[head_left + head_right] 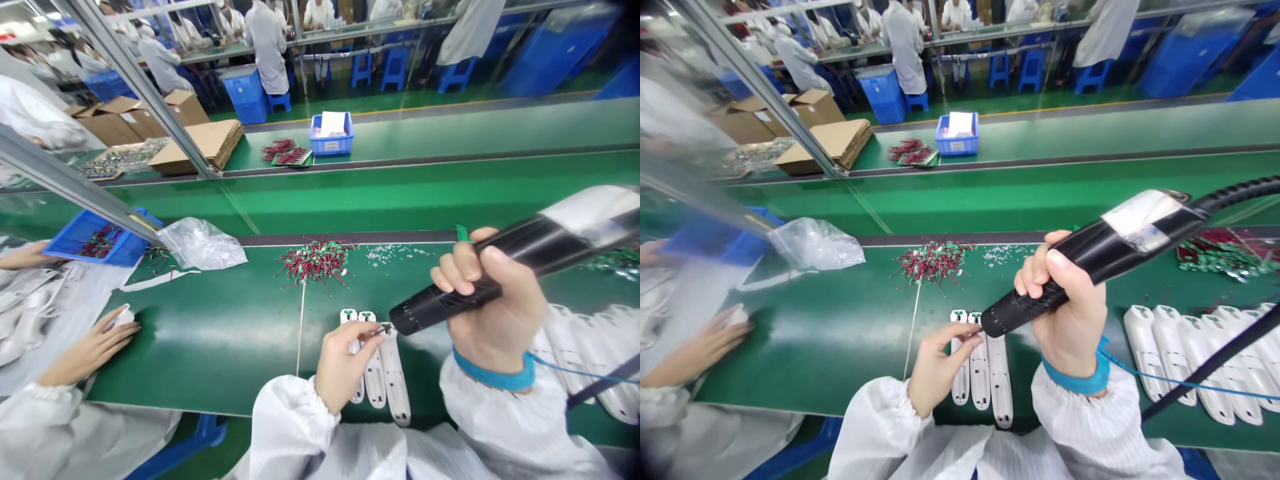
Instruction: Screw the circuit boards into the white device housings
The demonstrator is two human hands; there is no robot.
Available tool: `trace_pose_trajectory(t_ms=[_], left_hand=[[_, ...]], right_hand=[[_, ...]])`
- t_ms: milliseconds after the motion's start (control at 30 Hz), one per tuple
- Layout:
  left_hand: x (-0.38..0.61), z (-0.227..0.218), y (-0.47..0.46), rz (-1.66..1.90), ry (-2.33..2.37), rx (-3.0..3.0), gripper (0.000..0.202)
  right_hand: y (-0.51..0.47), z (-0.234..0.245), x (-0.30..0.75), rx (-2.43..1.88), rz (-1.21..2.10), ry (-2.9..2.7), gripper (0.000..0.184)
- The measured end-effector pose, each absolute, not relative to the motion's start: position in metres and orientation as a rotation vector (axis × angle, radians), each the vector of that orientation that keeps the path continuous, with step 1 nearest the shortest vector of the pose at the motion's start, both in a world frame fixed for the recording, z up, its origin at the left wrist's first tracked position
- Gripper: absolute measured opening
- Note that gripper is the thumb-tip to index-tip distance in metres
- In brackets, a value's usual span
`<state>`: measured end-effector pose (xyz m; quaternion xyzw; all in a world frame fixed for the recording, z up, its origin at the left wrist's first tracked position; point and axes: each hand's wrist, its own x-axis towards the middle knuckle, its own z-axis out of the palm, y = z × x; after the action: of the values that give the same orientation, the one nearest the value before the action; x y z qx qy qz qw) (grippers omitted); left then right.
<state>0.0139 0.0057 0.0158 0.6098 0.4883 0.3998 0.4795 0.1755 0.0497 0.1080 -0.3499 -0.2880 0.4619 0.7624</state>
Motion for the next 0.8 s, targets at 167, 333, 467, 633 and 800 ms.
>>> trace_pose_trajectory(t_ms=[167, 333, 467, 633, 800], left_hand=[[0.0097, 0.0185, 0.0033, 0.954, 1.196, 1.399, 0.010], [0.0070, 0.0194, 0.0028, 0.971, 1.177, 1.448, 0.013], [0.0067, 0.0192, 0.0022, 0.977, 1.146, 1.499, 0.017], [0.0054, 0.0168, 0.0031, 1.034, 1.149, 1.749, 0.016], [0.0071, 0.0143, 0.0049, 1.084, 1.117, 2.131, 0.017]], right_hand=[[0.0494, 0.1084, 0.1770, -0.765, 1.010, -0.602, 0.016], [0.0495, 0.1094, 0.1769, -0.733, 0.984, -0.564, 0.018], [0.0484, 0.1094, 0.1768, -0.719, 0.979, -0.565, 0.018], [0.0467, 0.1126, 0.1759, -0.742, 0.946, -0.591, 0.018], [0.0425, 0.1179, 0.1760, -0.731, 0.978, -0.645, 0.017]])
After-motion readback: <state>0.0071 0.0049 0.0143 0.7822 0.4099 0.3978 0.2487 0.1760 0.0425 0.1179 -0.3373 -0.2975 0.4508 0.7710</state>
